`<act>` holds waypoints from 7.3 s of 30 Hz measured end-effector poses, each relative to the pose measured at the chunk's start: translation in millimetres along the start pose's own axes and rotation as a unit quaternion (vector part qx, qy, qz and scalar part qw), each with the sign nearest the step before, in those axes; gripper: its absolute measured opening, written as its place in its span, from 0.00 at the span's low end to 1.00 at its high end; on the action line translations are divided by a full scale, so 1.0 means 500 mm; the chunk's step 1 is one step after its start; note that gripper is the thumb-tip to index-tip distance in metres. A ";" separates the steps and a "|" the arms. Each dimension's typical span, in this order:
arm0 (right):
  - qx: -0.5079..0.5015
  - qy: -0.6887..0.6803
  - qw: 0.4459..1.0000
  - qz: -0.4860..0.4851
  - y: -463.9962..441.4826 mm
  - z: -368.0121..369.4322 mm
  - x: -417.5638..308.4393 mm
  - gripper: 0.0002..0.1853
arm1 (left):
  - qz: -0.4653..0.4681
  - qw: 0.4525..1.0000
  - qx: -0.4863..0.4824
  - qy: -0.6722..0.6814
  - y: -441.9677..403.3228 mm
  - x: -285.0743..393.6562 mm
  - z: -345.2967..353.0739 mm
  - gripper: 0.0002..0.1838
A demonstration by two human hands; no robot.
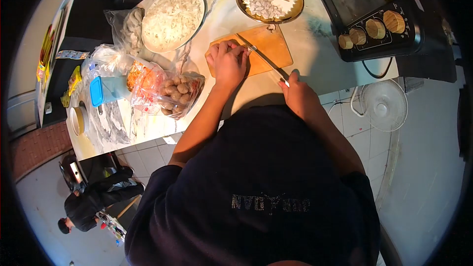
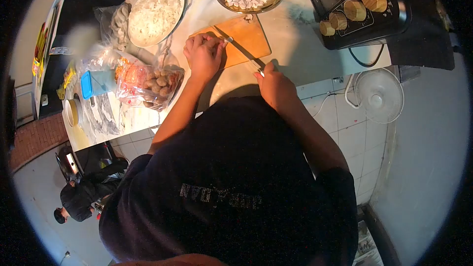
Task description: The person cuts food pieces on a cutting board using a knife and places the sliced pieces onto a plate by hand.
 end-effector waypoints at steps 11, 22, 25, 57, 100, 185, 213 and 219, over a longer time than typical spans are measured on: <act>0.046 -0.096 0.994 -0.022 0.011 -0.001 -0.004 0.18 | -0.006 1.000 -0.024 0.018 0.003 -0.001 -0.001 0.08; 0.052 -0.115 0.990 0.056 0.002 -0.002 0.067 0.22 | -0.012 0.999 -0.033 0.023 -0.015 0.018 0.008 0.11; 0.052 -0.138 0.988 0.047 0.003 -0.005 0.066 0.22 | -0.008 0.999 -0.028 0.024 -0.012 0.021 0.015 0.11; 0.045 -0.179 0.979 0.088 0.003 -0.039 0.114 0.22 | 0.070 0.996 -0.044 0.025 -0.249 -0.014 0.010 0.17; 0.012 -0.167 0.985 0.048 -0.005 -0.041 0.076 0.21 | 0.024 0.994 -0.095 0.056 -0.049 -0.002 -0.009 0.18; 0.039 -0.132 0.988 0.073 0.014 -0.013 0.077 0.21 | 0.034 0.996 -0.054 0.057 -0.048 0.040 0.048 0.11; 0.051 -0.178 0.978 0.098 0.029 -0.030 0.091 0.21 | 0.072 0.967 -0.196 0.148 -0.188 -0.041 -0.001 0.23; 0.035 -0.179 0.980 0.081 0.015 -0.016 0.083 0.21 | 0.024 0.969 -0.245 -0.034 -0.047 -0.030 -0.056 0.17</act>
Point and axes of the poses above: each hand's wrist, its own y-axis away from the middle knuckle, its own z-axis out of the palm, x = y × z, the point moved 5 cm from there along -y, towards the middle knuckle, and after that the axes turned 3 degrees about y, right-handed, at the moved point
